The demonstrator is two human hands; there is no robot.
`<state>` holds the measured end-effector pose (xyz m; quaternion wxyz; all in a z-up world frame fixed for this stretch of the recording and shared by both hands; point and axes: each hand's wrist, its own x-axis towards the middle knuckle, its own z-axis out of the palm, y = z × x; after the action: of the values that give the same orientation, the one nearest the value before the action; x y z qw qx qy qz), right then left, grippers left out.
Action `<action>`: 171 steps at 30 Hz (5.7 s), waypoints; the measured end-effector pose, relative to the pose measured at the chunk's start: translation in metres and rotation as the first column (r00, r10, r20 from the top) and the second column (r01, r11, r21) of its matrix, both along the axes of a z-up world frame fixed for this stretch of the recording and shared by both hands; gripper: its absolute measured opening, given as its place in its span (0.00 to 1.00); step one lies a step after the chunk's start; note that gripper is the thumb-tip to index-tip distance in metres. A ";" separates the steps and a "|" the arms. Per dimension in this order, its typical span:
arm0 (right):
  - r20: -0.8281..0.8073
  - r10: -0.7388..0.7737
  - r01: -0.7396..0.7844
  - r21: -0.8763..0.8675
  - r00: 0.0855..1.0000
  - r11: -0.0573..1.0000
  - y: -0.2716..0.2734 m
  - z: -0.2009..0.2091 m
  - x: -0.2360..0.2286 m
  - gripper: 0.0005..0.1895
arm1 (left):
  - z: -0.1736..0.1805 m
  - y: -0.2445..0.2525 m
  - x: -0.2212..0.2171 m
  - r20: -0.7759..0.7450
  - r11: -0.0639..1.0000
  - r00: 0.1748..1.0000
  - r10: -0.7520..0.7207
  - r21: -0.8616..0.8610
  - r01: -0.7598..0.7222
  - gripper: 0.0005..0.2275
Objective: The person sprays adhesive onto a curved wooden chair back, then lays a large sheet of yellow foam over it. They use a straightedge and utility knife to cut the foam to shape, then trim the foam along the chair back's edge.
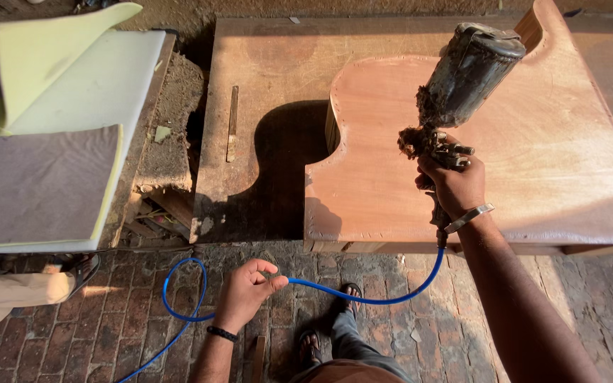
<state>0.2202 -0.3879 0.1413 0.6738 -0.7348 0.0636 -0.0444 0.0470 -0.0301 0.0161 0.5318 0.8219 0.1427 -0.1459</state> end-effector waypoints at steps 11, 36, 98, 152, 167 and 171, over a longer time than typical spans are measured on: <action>0.122 -0.013 0.006 0.060 0.992 0.998 -0.028 0.014 0.099 0.15 | 0.017 -0.026 0.055 0.020 0.997 0.997 0.070 -0.014 -0.069 0.14; -0.365 0.055 -0.031 0.073 0.929 0.997 -0.032 -0.025 -0.099 0.27 | 0.036 -0.035 0.065 0.195 0.915 0.894 -0.403 0.109 0.388 0.17; 0.172 -0.378 0.401 -0.135 0.910 0.906 -0.173 0.029 -0.074 0.22 | 0.021 -0.135 0.075 0.082 0.962 0.959 -0.270 -0.020 0.272 0.17; -0.072 -0.468 0.465 -0.057 0.881 0.884 -0.368 -0.034 -0.148 0.28 | 0.044 -0.352 0.097 -0.153 0.684 0.733 -0.663 0.274 0.676 0.26; 0.252 -0.369 0.416 -0.165 0.894 0.894 -0.426 0.018 0.022 0.14 | 0.048 -0.381 0.155 -0.242 0.768 0.745 -0.622 -0.003 0.641 0.19; 0.330 -0.397 0.453 -0.112 0.857 0.885 -0.437 0.023 0.066 0.17 | 0.035 -0.394 0.165 -0.226 0.797 0.771 -0.596 -0.051 0.602 0.17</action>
<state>0.2866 -0.8253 0.1643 0.5776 -0.7466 0.1181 -0.3083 0.2122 -0.4243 0.0515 0.4276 0.8081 -0.0639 -0.4000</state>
